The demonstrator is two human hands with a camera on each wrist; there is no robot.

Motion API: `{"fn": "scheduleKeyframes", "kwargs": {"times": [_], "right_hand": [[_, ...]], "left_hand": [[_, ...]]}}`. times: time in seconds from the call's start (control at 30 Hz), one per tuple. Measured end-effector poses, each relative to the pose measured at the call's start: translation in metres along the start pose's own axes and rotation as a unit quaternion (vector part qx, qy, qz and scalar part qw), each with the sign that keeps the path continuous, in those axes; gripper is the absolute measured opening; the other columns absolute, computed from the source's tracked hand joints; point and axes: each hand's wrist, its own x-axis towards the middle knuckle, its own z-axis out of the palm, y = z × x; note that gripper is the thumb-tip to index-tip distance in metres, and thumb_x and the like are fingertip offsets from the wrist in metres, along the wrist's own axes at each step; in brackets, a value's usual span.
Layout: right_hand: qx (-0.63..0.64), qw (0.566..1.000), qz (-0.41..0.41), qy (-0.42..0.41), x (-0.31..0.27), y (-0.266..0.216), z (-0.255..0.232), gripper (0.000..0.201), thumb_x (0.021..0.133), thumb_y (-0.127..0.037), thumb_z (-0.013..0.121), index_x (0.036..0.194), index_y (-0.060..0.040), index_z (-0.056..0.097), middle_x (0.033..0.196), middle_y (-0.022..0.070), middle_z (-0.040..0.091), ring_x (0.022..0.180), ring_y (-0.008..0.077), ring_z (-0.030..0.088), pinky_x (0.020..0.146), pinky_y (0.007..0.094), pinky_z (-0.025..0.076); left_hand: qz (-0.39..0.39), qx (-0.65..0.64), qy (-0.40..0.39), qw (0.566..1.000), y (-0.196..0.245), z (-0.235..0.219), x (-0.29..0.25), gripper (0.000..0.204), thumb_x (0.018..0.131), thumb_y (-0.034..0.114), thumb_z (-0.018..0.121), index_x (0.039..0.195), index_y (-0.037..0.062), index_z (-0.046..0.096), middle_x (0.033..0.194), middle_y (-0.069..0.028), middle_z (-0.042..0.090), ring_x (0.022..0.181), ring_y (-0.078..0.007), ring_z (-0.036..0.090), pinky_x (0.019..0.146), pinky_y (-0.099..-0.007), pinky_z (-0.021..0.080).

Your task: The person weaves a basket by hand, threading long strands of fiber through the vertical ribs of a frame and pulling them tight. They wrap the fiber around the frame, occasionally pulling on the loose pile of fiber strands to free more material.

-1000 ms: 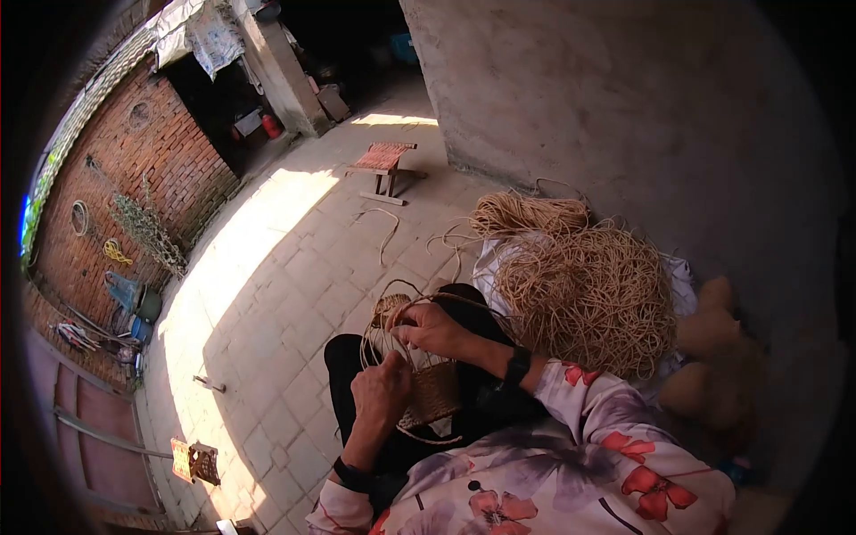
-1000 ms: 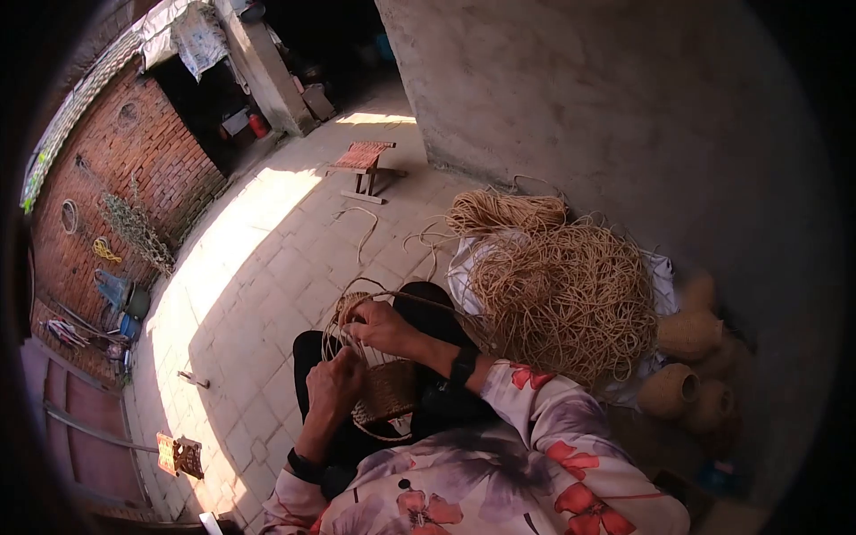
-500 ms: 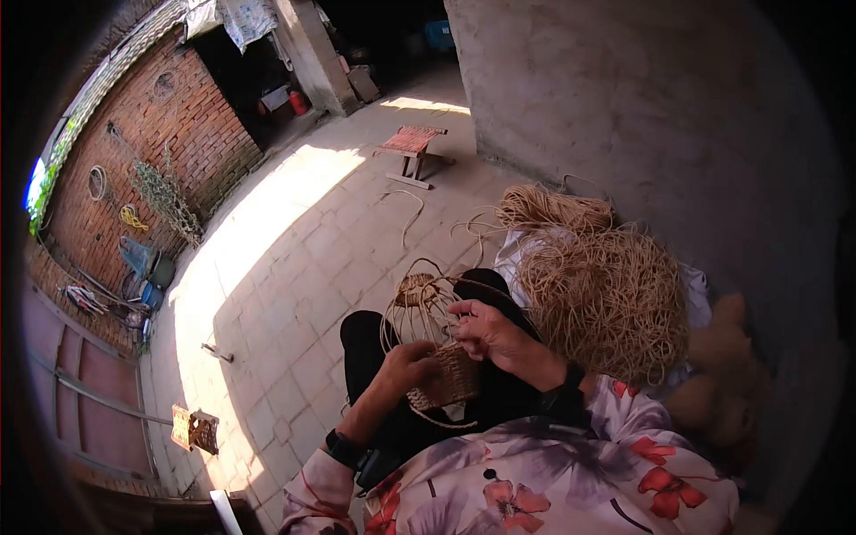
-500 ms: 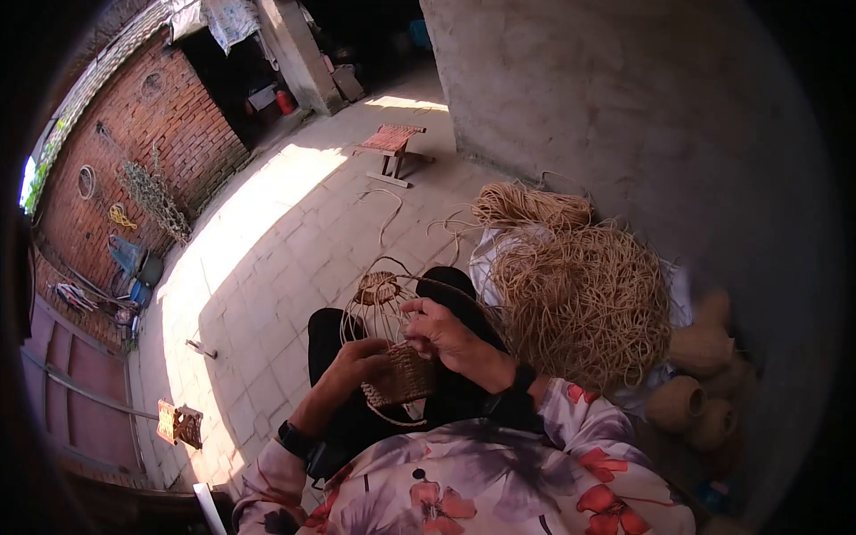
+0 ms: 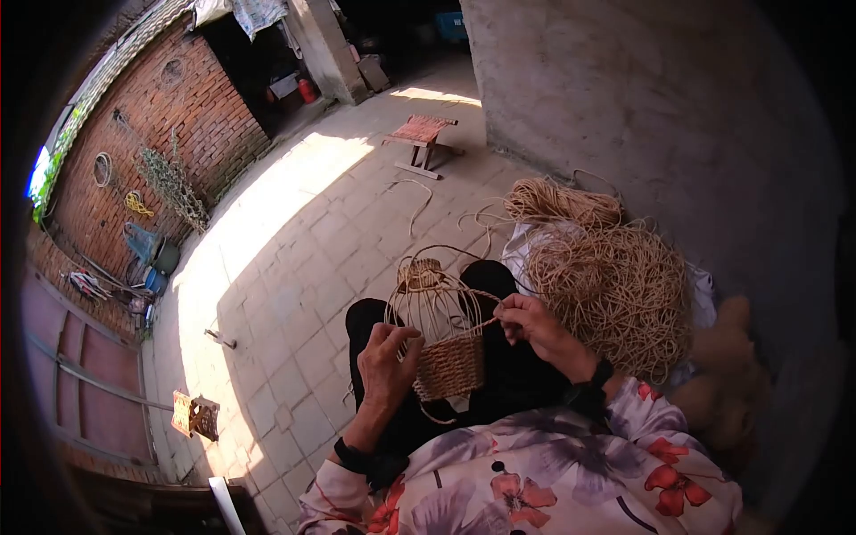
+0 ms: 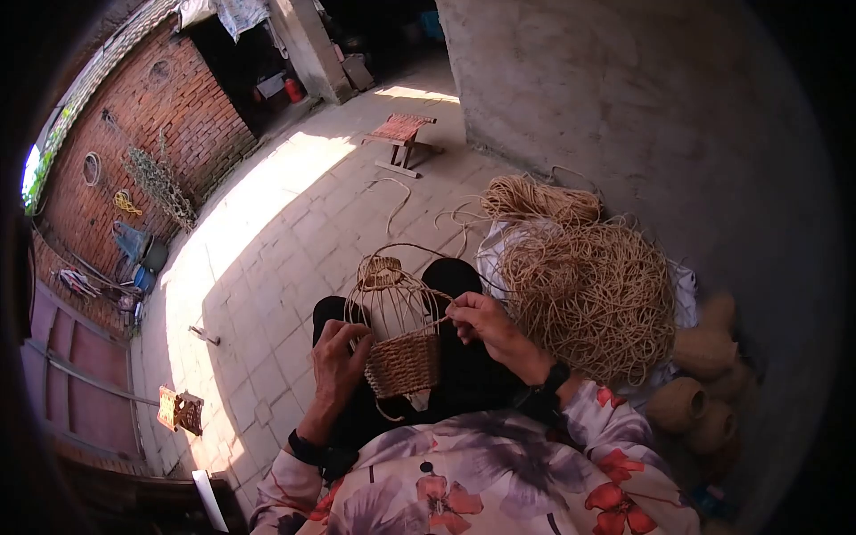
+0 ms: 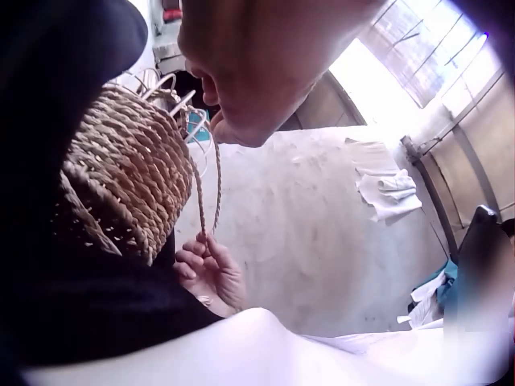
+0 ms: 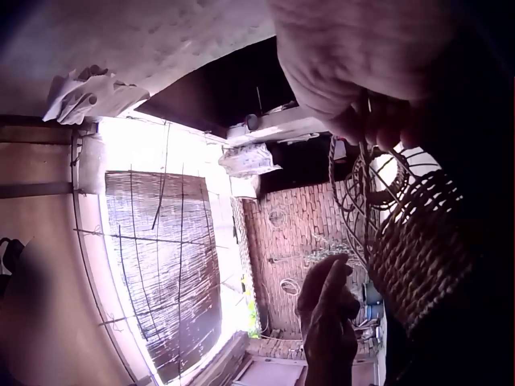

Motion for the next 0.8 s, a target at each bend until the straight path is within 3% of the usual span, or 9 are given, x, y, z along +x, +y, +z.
{"fn": "scheduleKeyframes", "kwargs": {"times": [0.13, 0.3, 0.37, 0.43, 0.47, 0.53, 0.57, 0.67, 0.8], "right_hand": [[0.013, 1.0, -0.025, 0.006, 0.019, -0.017, 0.01, 0.014, 0.09, -0.017, 0.062, 0.1, -0.0077, 0.059, 0.079, -0.0022, 0.059, 0.066, 0.006, 0.057, 0.057, 0.0207, 0.048], [-0.052, 0.984, -0.146, -0.085, 0.059, -0.038, 0.049, 0.012, 0.09, -0.015, 0.063, 0.097, -0.005, 0.061, 0.086, 0.0013, 0.064, 0.074, 0.0058, 0.06, 0.062, 0.0211, 0.048], [-0.139, 0.976, -0.141, -0.093, 0.073, -0.041, 0.062, 0.011, 0.088, -0.015, 0.064, 0.094, -0.0053, 0.063, 0.084, 0.0019, 0.064, 0.074, 0.006, 0.06, 0.063, 0.0219, 0.048], [-0.38, 0.904, -0.189, -0.058, 0.079, -0.039, 0.072, 0.01, 0.081, -0.015, 0.066, 0.086, -0.0069, 0.065, 0.084, 0.0093, 0.063, 0.07, 0.0164, 0.063, 0.064, 0.0305, 0.051], [-0.38, 0.904, -0.189, -0.057, 0.077, -0.035, 0.074, 0.01, 0.081, -0.015, 0.066, 0.086, -0.0069, 0.065, 0.084, 0.0093, 0.063, 0.07, 0.0164, 0.063, 0.064, 0.0305, 0.051], [-0.576, 0.755, -0.311, 0.031, 0.07, -0.023, 0.08, 0.01, 0.078, -0.015, 0.063, 0.085, -0.0086, 0.065, 0.089, 0.0158, 0.06, 0.074, 0.0297, 0.065, 0.066, 0.0401, 0.052], [-0.587, 0.757, -0.284, 0.047, 0.066, -0.024, 0.084, 0.012, 0.076, -0.013, 0.06, 0.086, -0.0076, 0.065, 0.095, 0.018, 0.057, 0.079, 0.0368, 0.064, 0.07, 0.0459, 0.052], [-0.621, 0.724, -0.292, 0.065, 0.063, -0.018, 0.088, 0.014, 0.075, -0.016, 0.063, 0.086, -0.0069, 0.06, 0.088, 0.0151, 0.058, 0.074, 0.0356, 0.063, 0.067, 0.0474, 0.05], [-0.577, 0.754, -0.311, 0.036, 0.077, -0.001, 0.082, 0.018, 0.075, -0.012, 0.061, 0.092, -0.0033, 0.061, 0.078, 0.0166, 0.06, 0.079, 0.0388, 0.064, 0.071, 0.0476, 0.051]], "left_hand": [[0.053, -0.03, -0.072, 0.996, -0.002, 0.024, 0.003, 0.01, 0.081, 0.021, 0.067, 0.085, 0.0122, 0.069, 0.081, -0.0078, 0.061, 0.071, -0.0289, 0.064, 0.061, -0.0373, 0.05], [0.014, -0.024, -0.096, 0.995, 0.009, 0.029, 0.014, 0.009, 0.083, 0.021, 0.063, 0.085, 0.0132, 0.067, 0.077, -0.0102, 0.064, 0.071, -0.0323, 0.065, 0.062, -0.0416, 0.05], [-0.075, 0.02, -0.146, 0.986, 0.015, 0.027, 0.018, 0.013, 0.079, 0.019, 0.063, 0.092, 0.0148, 0.066, 0.071, -0.01, 0.065, 0.07, -0.031, 0.066, 0.064, -0.04, 0.051], [-0.091, 0.025, -0.158, 0.983, 0.016, 0.027, 0.02, 0.015, 0.078, 0.019, 0.063, 0.093, 0.0157, 0.065, 0.071, -0.0096, 0.066, 0.071, -0.0307, 0.067, 0.065, -0.0403, 0.051], [-0.11, 0.028, -0.169, 0.979, 0.016, 0.028, 0.019, 0.018, 0.077, 0.019, 0.063, 0.095, 0.0165, 0.064, 0.07, -0.0092, 0.067, 0.072, -0.0304, 0.067, 0.066, -0.0406, 0.051], [-0.115, 0.02, -0.156, 0.981, 0.013, 0.031, 0.017, 0.019, 0.076, 0.019, 0.063, 0.095, 0.0162, 0.063, 0.072, -0.0089, 0.068, 0.073, -0.03, 0.067, 0.067, -0.0405, 0.051], [-0.119, 0.012, -0.141, 0.983, 0.011, 0.033, 0.016, 0.02, 0.076, 0.019, 0.064, 0.095, 0.016, 0.063, 0.073, -0.0086, 0.068, 0.073, -0.0297, 0.067, 0.068, -0.0404, 0.051], [-0.155, -0.019, -0.138, 0.978, 0.005, 0.035, 0.013, 0.021, 0.075, 0.019, 0.064, 0.095, 0.0155, 0.062, 0.074, -0.0078, 0.069, 0.073, -0.0286, 0.068, 0.068, -0.0392, 0.051], [-0.17, -0.019, -0.123, 0.978, 0.003, 0.038, 0.012, 0.022, 0.074, 0.02, 0.064, 0.095, 0.0148, 0.061, 0.075, -0.0079, 0.069, 0.073, -0.0284, 0.068, 0.069, -0.0397, 0.051]]}}
